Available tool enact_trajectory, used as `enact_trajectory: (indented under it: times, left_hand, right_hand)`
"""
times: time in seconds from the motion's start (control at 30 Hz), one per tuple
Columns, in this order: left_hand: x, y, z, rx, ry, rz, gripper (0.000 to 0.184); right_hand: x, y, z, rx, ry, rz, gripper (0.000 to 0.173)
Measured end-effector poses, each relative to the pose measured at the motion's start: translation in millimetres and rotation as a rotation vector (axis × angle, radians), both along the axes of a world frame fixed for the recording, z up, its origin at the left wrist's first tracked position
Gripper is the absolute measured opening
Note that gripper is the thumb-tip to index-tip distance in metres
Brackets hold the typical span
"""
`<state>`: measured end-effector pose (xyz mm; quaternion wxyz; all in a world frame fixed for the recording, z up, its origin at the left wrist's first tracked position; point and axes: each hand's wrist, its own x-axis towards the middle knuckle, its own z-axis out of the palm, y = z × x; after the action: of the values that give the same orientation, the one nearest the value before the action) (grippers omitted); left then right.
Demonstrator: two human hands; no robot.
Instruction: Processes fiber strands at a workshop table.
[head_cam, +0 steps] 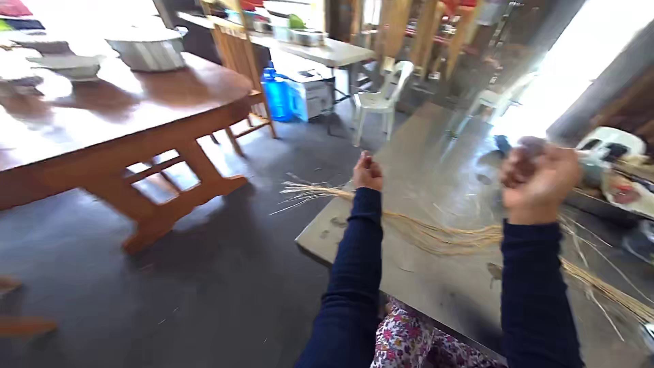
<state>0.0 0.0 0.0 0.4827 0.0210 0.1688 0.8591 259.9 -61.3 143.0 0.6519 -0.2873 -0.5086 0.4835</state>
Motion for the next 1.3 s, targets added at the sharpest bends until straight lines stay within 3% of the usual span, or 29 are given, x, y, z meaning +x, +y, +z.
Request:
enact_trajectory:
  times: [0.13, 0.37, 0.5, 0.67, 0.87, 1.0, 1.13, 1.3]
  left_hand:
    - [9, -6, 19, -0.004, 0.101, -0.034, 0.017]
    - [67, -21, 107, -0.023, 0.791, -0.305, 0.01]
    - [100, -30, 149, 0.03, 1.006, -0.419, 0.008]
    - [116, -37, 148, 0.076, 1.092, -0.64, 0.01]
    - [104, -35, 133, 0.159, 1.135, -0.854, 0.012]
    - [111, -31, 137, 0.291, 1.363, -0.967, 0.009]
    - [109, -33, 160, 0.386, 1.575, -0.896, 0.01]
    - [85, -27, 168, 0.392, 1.818, -0.652, 0.008]
  right_hand:
    - [-4, 19, -8, -0.137, 0.048, 0.134, 0.064]
    - [-7, 18, -9, -0.111, -0.065, 0.082, 0.058]
    - [0, 18, -14, -0.035, -0.092, 0.094, 0.058]
    - [0, 21, -18, 0.056, -0.042, -0.001, 0.043]
    - [0, 34, -20, 0.093, 0.065, -0.11, 0.037]
    - [-2, 33, -20, 0.133, 0.038, -0.168, 0.036]
    - [7, 33, -17, 0.189, -0.013, -0.157, 0.038]
    - [37, 42, -8, 0.201, -0.008, -0.136, 0.043]
